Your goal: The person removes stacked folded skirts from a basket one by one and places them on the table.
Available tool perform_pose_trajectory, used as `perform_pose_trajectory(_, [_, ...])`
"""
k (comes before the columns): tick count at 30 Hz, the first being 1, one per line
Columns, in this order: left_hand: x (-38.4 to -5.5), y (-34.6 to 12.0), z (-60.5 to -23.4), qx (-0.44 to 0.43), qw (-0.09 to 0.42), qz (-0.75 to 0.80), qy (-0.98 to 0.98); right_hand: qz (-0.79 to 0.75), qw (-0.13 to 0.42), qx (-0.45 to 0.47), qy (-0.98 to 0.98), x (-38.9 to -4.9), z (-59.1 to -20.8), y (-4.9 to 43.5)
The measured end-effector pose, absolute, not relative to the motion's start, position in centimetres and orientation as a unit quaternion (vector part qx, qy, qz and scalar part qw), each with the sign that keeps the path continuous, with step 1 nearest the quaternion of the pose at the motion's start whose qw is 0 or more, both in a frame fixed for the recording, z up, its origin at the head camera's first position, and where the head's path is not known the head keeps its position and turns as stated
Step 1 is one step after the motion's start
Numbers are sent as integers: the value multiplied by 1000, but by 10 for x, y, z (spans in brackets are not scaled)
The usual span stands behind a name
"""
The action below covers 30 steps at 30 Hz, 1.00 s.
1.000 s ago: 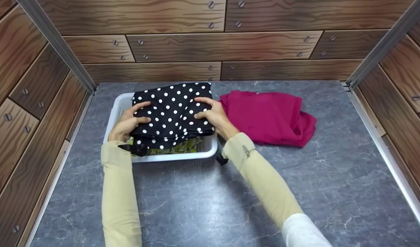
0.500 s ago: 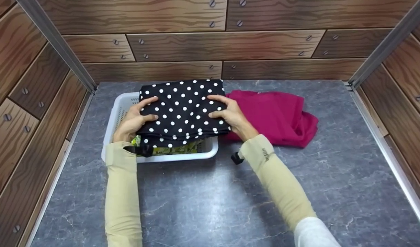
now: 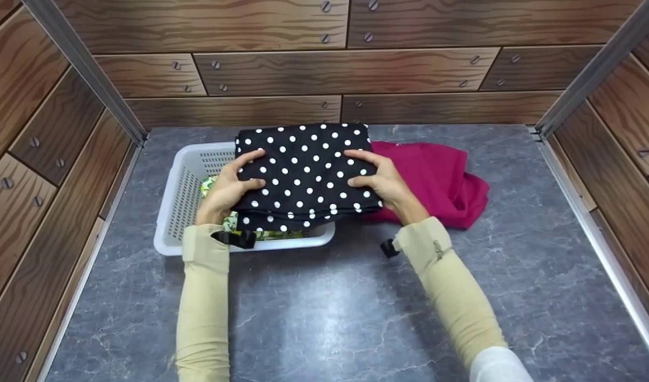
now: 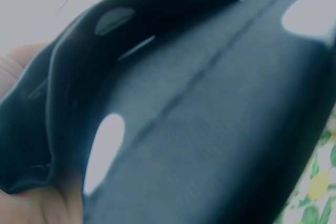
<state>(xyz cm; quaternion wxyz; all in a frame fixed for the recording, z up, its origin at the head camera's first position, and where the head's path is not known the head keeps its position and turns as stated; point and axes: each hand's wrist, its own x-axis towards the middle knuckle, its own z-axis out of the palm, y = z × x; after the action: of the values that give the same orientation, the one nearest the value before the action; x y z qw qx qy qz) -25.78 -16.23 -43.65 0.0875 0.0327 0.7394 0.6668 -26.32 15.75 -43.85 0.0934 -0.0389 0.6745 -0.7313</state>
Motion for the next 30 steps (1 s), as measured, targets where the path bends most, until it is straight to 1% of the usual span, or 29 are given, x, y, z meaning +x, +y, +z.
perform_pose_trajectory(8, [-249,-141,-442,36,87,682,725,-723,96,-33,683,-251,-438,181])
perform_pose_trajectory(14, [-244,-129,-443,54,85,692,715,-719,97,-33,688,-243,-442,198])
perform_pose_trajectory(22, [-237,-113,-447,54,94,700,705,-707,90,-30,701,-235,-445,217])
perform_pose_trajectory(30, [-229,-91,-451,77,85,709,696,-707,89,-23,701,-221,-447,238])
